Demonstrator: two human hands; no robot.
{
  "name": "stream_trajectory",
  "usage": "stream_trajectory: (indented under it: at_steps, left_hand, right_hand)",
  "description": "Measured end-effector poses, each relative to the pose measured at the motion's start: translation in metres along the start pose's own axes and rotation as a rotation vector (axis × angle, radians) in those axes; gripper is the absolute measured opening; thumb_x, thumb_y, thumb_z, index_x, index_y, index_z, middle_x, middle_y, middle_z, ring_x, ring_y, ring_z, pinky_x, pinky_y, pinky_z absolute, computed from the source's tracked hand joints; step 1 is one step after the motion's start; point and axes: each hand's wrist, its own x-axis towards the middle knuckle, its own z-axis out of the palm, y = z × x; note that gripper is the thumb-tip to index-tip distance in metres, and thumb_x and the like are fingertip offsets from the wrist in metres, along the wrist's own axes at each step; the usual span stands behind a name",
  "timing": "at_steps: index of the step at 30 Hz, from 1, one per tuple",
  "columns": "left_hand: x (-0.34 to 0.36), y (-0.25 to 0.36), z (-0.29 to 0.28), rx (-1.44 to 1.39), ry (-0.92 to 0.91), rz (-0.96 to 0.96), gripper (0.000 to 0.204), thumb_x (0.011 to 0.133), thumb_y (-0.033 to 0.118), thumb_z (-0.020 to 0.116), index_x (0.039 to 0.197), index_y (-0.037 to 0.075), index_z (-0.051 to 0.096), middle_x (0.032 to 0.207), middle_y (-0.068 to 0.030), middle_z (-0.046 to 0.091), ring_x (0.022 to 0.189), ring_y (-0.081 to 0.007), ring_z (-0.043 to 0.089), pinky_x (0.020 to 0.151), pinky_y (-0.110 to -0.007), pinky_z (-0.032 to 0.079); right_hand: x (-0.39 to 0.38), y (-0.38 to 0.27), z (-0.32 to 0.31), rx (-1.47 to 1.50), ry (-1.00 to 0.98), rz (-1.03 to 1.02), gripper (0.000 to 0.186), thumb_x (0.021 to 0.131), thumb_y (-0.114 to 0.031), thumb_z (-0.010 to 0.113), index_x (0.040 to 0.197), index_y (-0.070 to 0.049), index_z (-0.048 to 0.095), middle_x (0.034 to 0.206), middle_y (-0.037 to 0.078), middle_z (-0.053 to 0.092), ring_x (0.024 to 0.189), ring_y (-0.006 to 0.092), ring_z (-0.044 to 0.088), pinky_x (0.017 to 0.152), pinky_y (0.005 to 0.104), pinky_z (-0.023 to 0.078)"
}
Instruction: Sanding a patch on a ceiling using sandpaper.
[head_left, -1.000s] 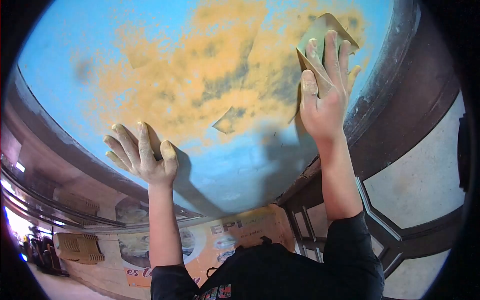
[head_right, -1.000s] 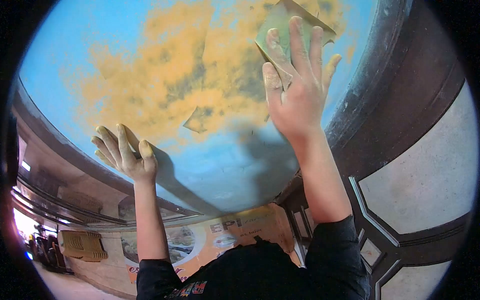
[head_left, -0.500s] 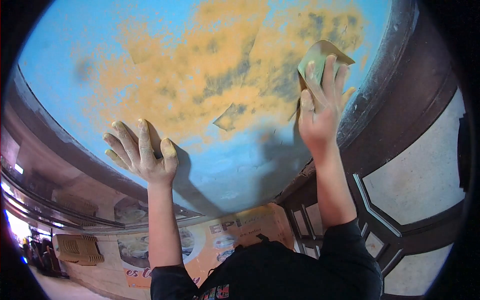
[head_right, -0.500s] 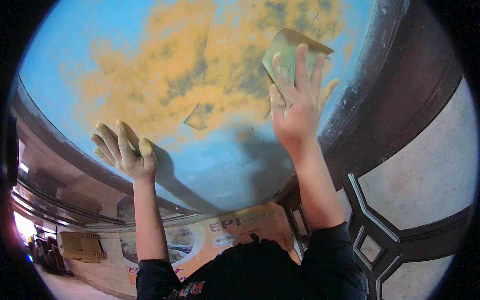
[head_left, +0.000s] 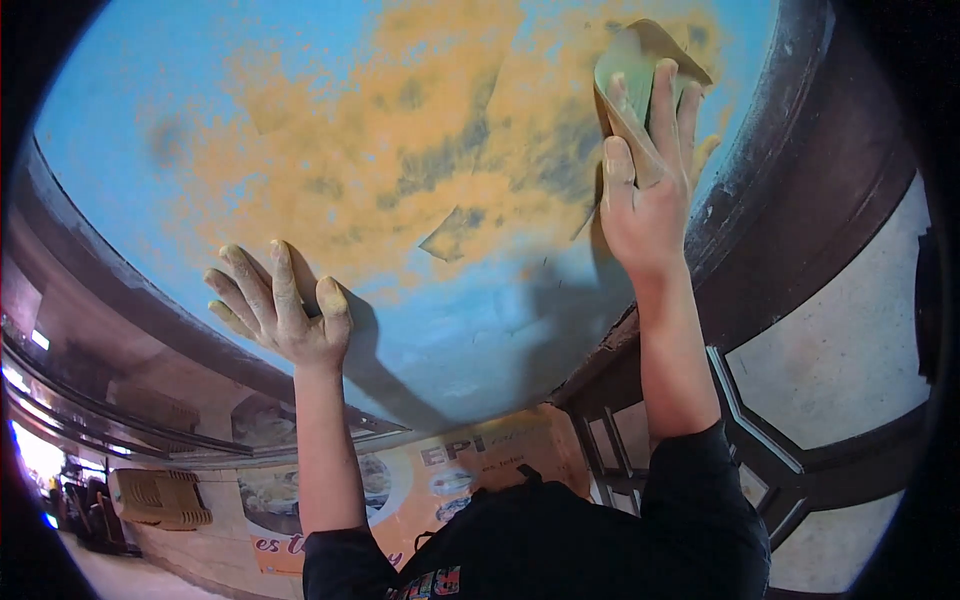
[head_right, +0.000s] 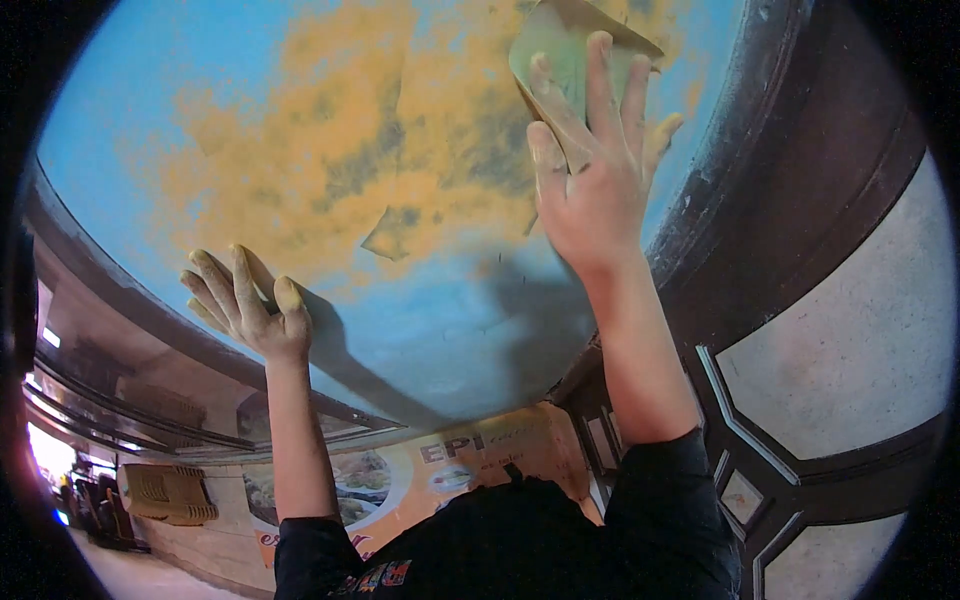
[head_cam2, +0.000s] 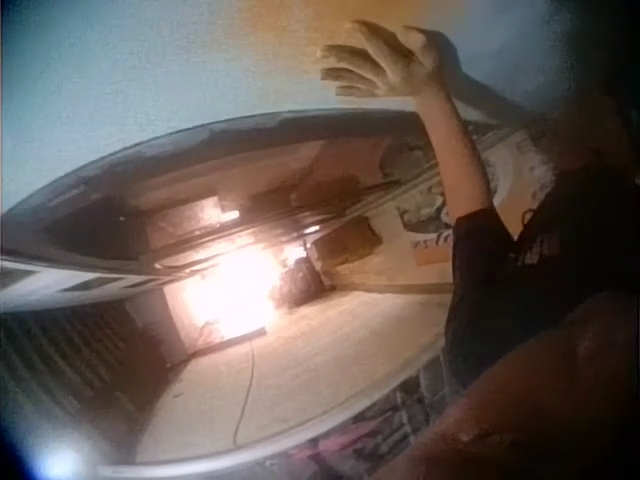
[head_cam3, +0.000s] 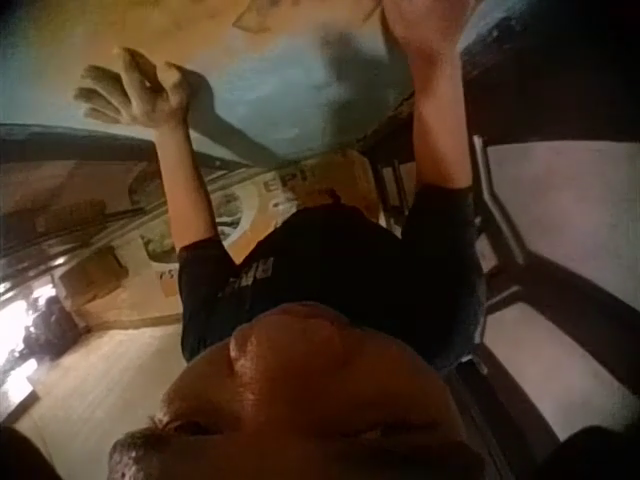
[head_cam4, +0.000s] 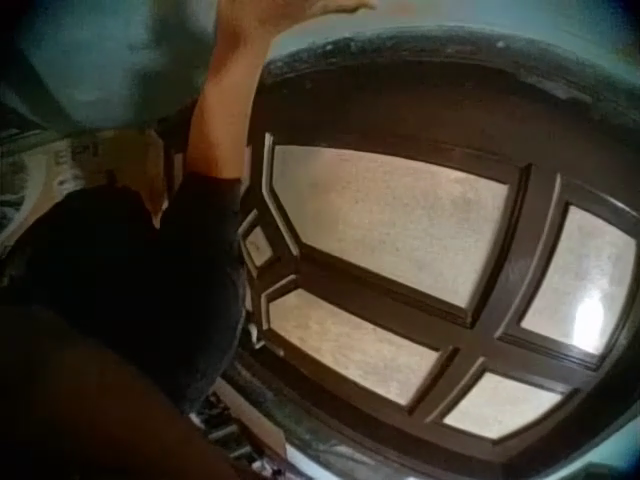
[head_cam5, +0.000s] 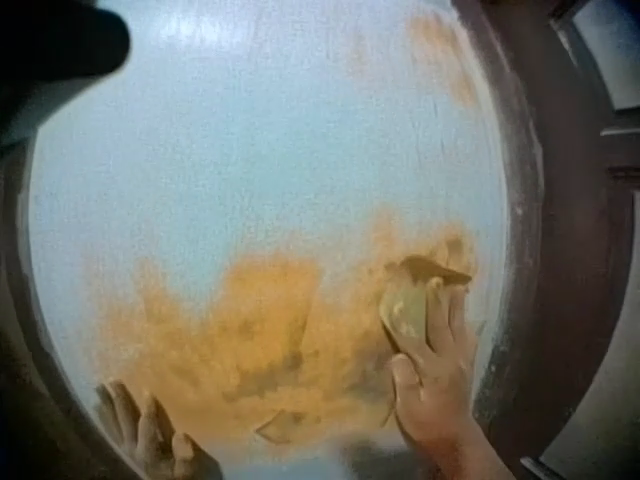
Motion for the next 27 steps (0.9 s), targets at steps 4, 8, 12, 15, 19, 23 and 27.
stream_trajectory:
  at_steps: [4, 8, 12, 15, 19, 23, 27]
  left_hand:
    - [0.002, 0.003, -0.002, 0.009, 0.000, 0.024, 0.050, 0.089, 0.033, 0.052, 0.135, 0.014, 0.054, 0.152, -0.0171, 0.031, 0.144, -0.0374, 0.018, 0.115, -0.053, 0.006]
    - [0.001, 0.004, -0.001, 0.016, -0.003, 0.029, 0.050, 0.088, 0.032, 0.052, 0.136, 0.015, 0.053, 0.152, -0.0168, 0.031, 0.144, -0.0371, 0.018, 0.115, -0.052, 0.004]
    - [0.001, 0.001, -0.004, 0.018, 0.000, 0.028, 0.051, 0.089, 0.035, 0.052, 0.135, 0.014, 0.053, 0.152, -0.0171, 0.032, 0.144, -0.0375, 0.019, 0.115, -0.051, 0.004]
    - [0.000, 0.005, 0.000, -0.004, -0.001, -0.006, 0.050, 0.090, 0.042, 0.048, 0.134, 0.019, 0.055, 0.150, -0.0167, 0.035, 0.144, -0.0381, 0.018, 0.116, -0.049, 0.001]
    - [-0.001, 0.004, 0.000, 0.003, 0.012, -0.015, 0.051, 0.091, 0.044, 0.045, 0.134, 0.018, 0.055, 0.150, -0.0164, 0.035, 0.144, -0.0377, 0.018, 0.116, -0.049, 0.001]
    - [-0.001, 0.003, -0.002, 0.000, 0.007, -0.012, 0.052, 0.090, 0.044, 0.046, 0.135, 0.019, 0.054, 0.151, -0.0160, 0.033, 0.144, -0.0370, 0.017, 0.116, -0.049, 0.001]
    - [0.000, 0.008, -0.002, 0.012, -0.018, 0.015, 0.050, 0.089, 0.036, 0.052, 0.134, 0.013, 0.054, 0.151, -0.0166, 0.032, 0.144, -0.0360, 0.018, 0.115, -0.052, 0.006]
  right_hand:
    - [-0.019, 0.004, -0.001, -0.050, -0.038, 0.028, 0.043, 0.092, -0.025, 0.055, 0.134, -0.031, 0.055, 0.157, 0.006, 0.021, 0.143, 0.0429, 0.013, 0.106, 0.0701, 0.003]
    - [0.017, 0.002, 0.001, 0.045, 0.026, -0.014, 0.042, 0.092, -0.027, 0.056, 0.133, -0.034, 0.054, 0.157, 0.006, 0.021, 0.142, 0.0430, 0.015, 0.107, 0.0701, 0.002]
    - [-0.018, -0.004, 0.000, 0.062, -0.010, 0.016, 0.044, 0.091, -0.026, 0.059, 0.134, -0.033, 0.054, 0.156, 0.006, 0.023, 0.142, 0.0421, 0.017, 0.107, 0.0687, 0.005]
    - [-0.021, 0.005, 0.002, 0.027, -0.033, 0.021, 0.044, 0.091, -0.026, 0.059, 0.133, -0.032, 0.054, 0.156, 0.007, 0.024, 0.142, 0.0422, 0.018, 0.108, 0.0683, 0.006]
    - [0.000, -0.002, -0.005, 0.040, 0.008, -0.058, 0.042, 0.091, -0.027, 0.058, 0.132, -0.033, 0.055, 0.156, 0.008, 0.024, 0.142, 0.0447, 0.015, 0.105, 0.0715, 0.005]
    - [-0.019, -0.004, -0.003, -0.046, -0.096, 0.039, 0.040, 0.092, -0.028, 0.057, 0.131, -0.033, 0.057, 0.156, 0.008, 0.023, 0.142, 0.0434, 0.016, 0.107, 0.0695, 0.006]
    - [-0.001, -0.002, -0.001, 0.017, -0.010, -0.002, 0.042, 0.091, -0.027, 0.058, 0.133, -0.034, 0.055, 0.157, 0.008, 0.022, 0.142, 0.0432, 0.015, 0.106, 0.0712, 0.006]
